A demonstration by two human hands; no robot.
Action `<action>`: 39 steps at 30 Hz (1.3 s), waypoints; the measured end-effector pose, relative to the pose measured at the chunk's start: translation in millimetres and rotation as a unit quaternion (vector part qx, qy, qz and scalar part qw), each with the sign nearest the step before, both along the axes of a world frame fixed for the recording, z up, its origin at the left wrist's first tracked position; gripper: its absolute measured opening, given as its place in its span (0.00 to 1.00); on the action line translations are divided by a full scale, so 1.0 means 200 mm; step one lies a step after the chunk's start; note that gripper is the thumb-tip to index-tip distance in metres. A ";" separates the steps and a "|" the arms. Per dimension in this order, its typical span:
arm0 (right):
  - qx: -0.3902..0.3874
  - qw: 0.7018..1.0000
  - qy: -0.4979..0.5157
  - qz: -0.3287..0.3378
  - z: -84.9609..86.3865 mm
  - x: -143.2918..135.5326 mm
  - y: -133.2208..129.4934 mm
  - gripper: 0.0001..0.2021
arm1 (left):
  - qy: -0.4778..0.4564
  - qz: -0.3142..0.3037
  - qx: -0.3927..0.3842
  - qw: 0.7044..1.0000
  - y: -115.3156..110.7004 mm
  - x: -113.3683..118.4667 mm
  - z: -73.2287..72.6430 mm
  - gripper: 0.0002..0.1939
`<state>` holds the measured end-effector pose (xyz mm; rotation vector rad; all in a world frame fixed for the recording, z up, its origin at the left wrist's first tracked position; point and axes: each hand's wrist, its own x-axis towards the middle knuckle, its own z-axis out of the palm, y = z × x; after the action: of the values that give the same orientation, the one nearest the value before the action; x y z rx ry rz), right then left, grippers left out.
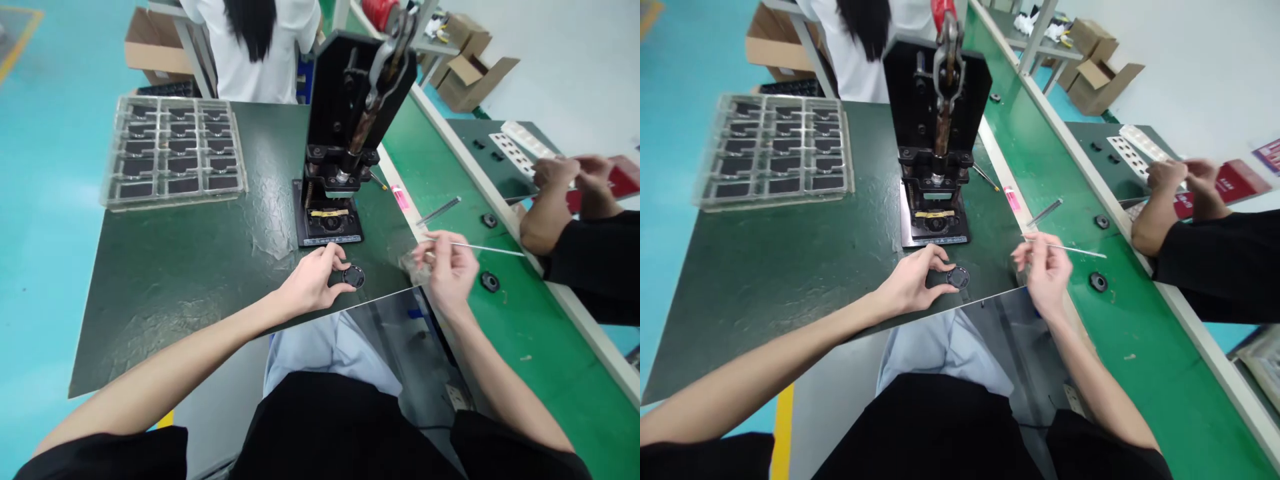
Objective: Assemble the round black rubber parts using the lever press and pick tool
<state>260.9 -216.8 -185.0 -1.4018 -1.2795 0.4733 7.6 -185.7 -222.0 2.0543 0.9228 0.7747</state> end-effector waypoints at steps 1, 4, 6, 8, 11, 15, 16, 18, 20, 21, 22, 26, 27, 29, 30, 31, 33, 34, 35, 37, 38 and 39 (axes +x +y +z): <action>0.017 0.998 -0.051 -0.033 0.02 0.08 -0.03 0.16 | -0.005 -0.003 0.001 1.000 0.00 0.00 0.00 0.28; 0.019 0.966 -0.218 -0.136 0.01 0.37 -0.17 0.18 | -0.007 -0.016 0.010 1.000 0.02 -0.02 -0.01 0.31; 0.001 0.940 -0.278 -0.200 -0.05 0.56 -0.27 0.19 | 0.002 -0.030 0.021 0.999 0.03 -0.03 0.01 0.35; -0.021 0.923 -0.306 -0.233 -0.14 0.70 -0.35 0.19 | 0.014 -0.055 0.024 0.998 0.05 -0.03 0.02 0.38; -0.062 0.918 -0.329 -0.214 -0.23 0.83 -0.41 0.24 | 0.028 -0.094 0.012 0.995 0.07 -0.03 0.05 0.40; -0.082 0.924 -0.317 -0.198 -0.25 0.87 -0.43 0.20 | 0.049 -0.075 0.033 0.995 0.07 -0.06 0.11 0.40; -0.081 0.924 -0.310 -0.207 -0.25 0.88 -0.44 0.18 | 0.053 -0.051 0.050 0.996 0.07 -0.07 0.13 0.39; -0.083 0.925 -0.294 -0.225 -0.25 0.88 -0.44 0.16 | 0.057 0.030 0.086 0.994 0.09 -0.08 0.18 0.35; -0.081 0.929 -0.273 -0.238 -0.25 0.87 -0.45 0.16 | 0.056 0.131 0.109 0.984 0.13 -0.10 0.21 0.31; -0.075 0.931 -0.262 -0.243 -0.24 0.86 -0.45 0.17 | 0.056 0.170 0.111 0.978 0.16 -0.10 0.21 0.31; -0.065 0.934 -0.254 -0.243 -0.24 0.84 -0.45 0.18 | 0.056 0.195 0.109 0.973 0.19 -0.10 0.21 0.30; -0.045 0.933 -0.279 -0.221 -0.19 0.72 -0.44 0.15 | 0.042 0.214 0.089 0.972 0.28 -0.08 0.18 0.28; -0.039 0.931 -0.292 -0.216 -0.17 0.69 -0.44 0.14 | 0.038 0.212 0.086 0.973 0.29 -0.07 0.17 0.28; -0.024 0.928 -0.309 -0.208 -0.15 0.65 -0.44 0.13 | 0.030 0.205 0.082 0.975 0.30 -0.07 0.16 0.28; -0.012 0.927 -0.311 -0.207 -0.15 0.63 -0.44 0.13 | 0.027 0.201 0.083 0.976 0.30 -0.07 0.16 0.28; -0.002 0.928 -0.312 -0.204 -0.15 0.62 -0.44 0.12 | 0.023 0.198 0.084 0.976 0.29 -0.07 0.16 0.28; 0.021 0.931 -0.309 -0.192 -0.16 0.60 -0.43 0.11 | 0.017 0.192 0.086 0.977 0.29 -0.08 0.16 0.29; 0.034 0.933 -0.309 -0.180 -0.16 0.59 -0.42 0.11 | 0.014 0.190 0.086 0.978 0.29 -0.08 0.16 0.29; 0.048 0.935 -0.312 -0.163 -0.16 0.57 -0.41 0.11 | 0.012 0.187 0.085 0.978 0.29 -0.09 0.16 0.30; 0.075 0.937 -0.322 -0.114 -0.14 0.51 -0.38 0.11 | 0.010 0.185 0.084 0.979 0.27 -0.11 0.17 0.30; 0.088 0.938 -0.325 -0.083 -0.13 0.47 -0.36 0.11 | 0.008 0.186 0.089 0.978 0.27 -0.12 0.18 0.28; 0.097 0.941 -0.321 -0.044 -0.12 0.42 -0.33 0.11 | 0.006 0.193 0.101 0.976 0.25 -0.14 0.20 0.25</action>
<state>345.4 -282.7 -208.8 -1.4889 -1.7153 -0.1987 -19.6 -134.8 -181.7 2.0783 1.3196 1.0985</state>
